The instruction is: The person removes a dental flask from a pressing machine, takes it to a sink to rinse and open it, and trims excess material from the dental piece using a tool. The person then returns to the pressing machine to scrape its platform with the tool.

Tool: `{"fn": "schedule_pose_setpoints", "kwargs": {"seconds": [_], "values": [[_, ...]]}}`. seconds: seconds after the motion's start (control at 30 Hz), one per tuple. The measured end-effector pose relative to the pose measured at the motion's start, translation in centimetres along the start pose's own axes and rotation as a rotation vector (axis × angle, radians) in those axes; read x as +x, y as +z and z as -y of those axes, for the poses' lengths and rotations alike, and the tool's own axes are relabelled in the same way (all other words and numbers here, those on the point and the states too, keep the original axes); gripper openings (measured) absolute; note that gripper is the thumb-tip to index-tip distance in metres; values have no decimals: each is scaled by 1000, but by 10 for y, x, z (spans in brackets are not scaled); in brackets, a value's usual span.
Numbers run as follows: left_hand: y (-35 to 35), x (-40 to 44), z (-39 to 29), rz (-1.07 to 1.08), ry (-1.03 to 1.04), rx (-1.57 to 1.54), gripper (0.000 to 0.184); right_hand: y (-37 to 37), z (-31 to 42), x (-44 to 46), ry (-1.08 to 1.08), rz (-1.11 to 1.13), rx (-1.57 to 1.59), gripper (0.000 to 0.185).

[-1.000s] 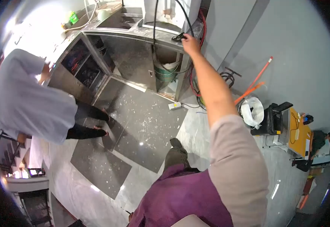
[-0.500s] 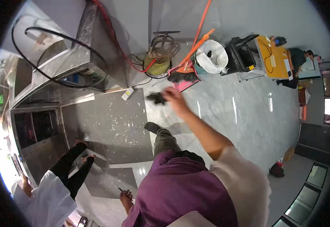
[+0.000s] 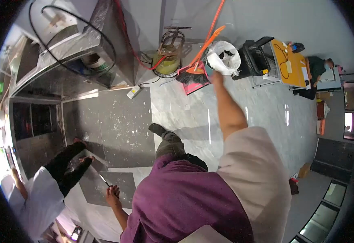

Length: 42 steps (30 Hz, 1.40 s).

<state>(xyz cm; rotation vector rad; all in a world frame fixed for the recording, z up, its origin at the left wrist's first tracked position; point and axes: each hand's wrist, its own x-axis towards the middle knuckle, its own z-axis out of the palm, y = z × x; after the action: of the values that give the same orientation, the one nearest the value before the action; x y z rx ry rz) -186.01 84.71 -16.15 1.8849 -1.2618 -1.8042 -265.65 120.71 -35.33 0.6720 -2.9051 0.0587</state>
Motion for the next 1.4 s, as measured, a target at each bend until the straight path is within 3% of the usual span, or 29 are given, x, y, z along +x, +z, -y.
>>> {"fn": "schedule_pose_setpoints", "kwargs": {"seconds": [0.03,0.1,0.17,0.2,0.23,0.3,0.37,0.43,0.47,0.5,0.53,0.57,0.6,0.63,0.67,0.7,0.73,0.83,0.9,0.97,1.03,1.07,1.1,1.13,1.17,1.2,1.27,1.3,1.4], "values": [[-17,-9,25,-24,-4,-78,24,11,62,-28,32,139,157,4],[-51,-36,83,-91,-135,67,20,36,177,-124,97,592,778,13],[-112,-25,224,-172,-228,-299,19,26,286,-216,600,1230,1378,23],[-136,-26,280,-226,-265,-480,19,-6,343,-254,344,1459,935,26],[-147,-42,303,-279,-247,-538,19,-36,387,-286,-102,1457,656,28],[-158,-91,332,-453,-401,-627,23,-87,449,-338,-510,1421,609,36],[-150,-155,283,-590,-289,-715,28,-97,495,-386,-457,1386,857,35],[-171,-172,302,-714,-199,-783,34,-68,513,-417,-416,1384,1163,22],[-188,-179,311,-708,-161,-826,35,-35,511,-417,-590,1380,927,19],[-199,-186,310,-777,-152,-847,34,-58,512,-421,-499,1502,844,18],[-213,-197,299,-775,-131,-842,32,-42,504,-421,-743,1447,635,21],[-228,-200,295,-830,-57,-883,31,14,496,-411,-1507,1167,193,26],[-245,-200,298,-827,-29,-880,30,-59,500,-423,-507,1540,315,31],[-261,-202,285,-845,13,-902,28,-45,496,-421,-713,1514,160,32],[-284,-203,277,-851,58,-929,27,-45,497,-427,-491,1592,210,32],[-309,-200,272,-850,111,-945,25,1,495,-412,-1205,1479,-239,35],[-333,-190,275,-901,104,-990,25,-59,522,-441,-223,1601,34,36],[-400,-166,272,-930,122,-1121,23,-96,603,-475,-349,1601,-175,33],[-442,-142,299,-934,163,-1171,24,-39,648,-471,-1304,1826,118,30],[-477,-139,297,-958,40,-1220,24,-249,811,-585,-2167,1161,-436,38],[-523,-133,310,-1017,-81,-1185,24,-89,925,-635,-1260,1599,-467,34],[-529,-135,322,-1083,-175,-1181,24,-76,984,-666,-1704,1440,-314,29],[-538,-136,337,-1178,-207,-1149,23,-112,1049,-715,-1325,1517,-64,32],[-544,-138,359,-1224,-185,-1187,22,-153,1114,-758,-1256,1643,218,28],[-555,-142,364,-1283,-294,-1105,21,-194,1173,-801,-1307,1562,336,25],[-568,-138,371,-1320,-337,-1315,21,-251,1227,-837,-1329,1567,341,25],[-597,-124,401,-1264,-248,-1704,19,-281,1332,-895,-1355,1649,437,28],[-623,-113,410,-1260,-223,-1711,19,-302,1369,-916,-1372,1633,449,28],[-715,-69,414,-1155,-569,-1717,15,-346,1461,-949,-1483,1603,592,33]]}}
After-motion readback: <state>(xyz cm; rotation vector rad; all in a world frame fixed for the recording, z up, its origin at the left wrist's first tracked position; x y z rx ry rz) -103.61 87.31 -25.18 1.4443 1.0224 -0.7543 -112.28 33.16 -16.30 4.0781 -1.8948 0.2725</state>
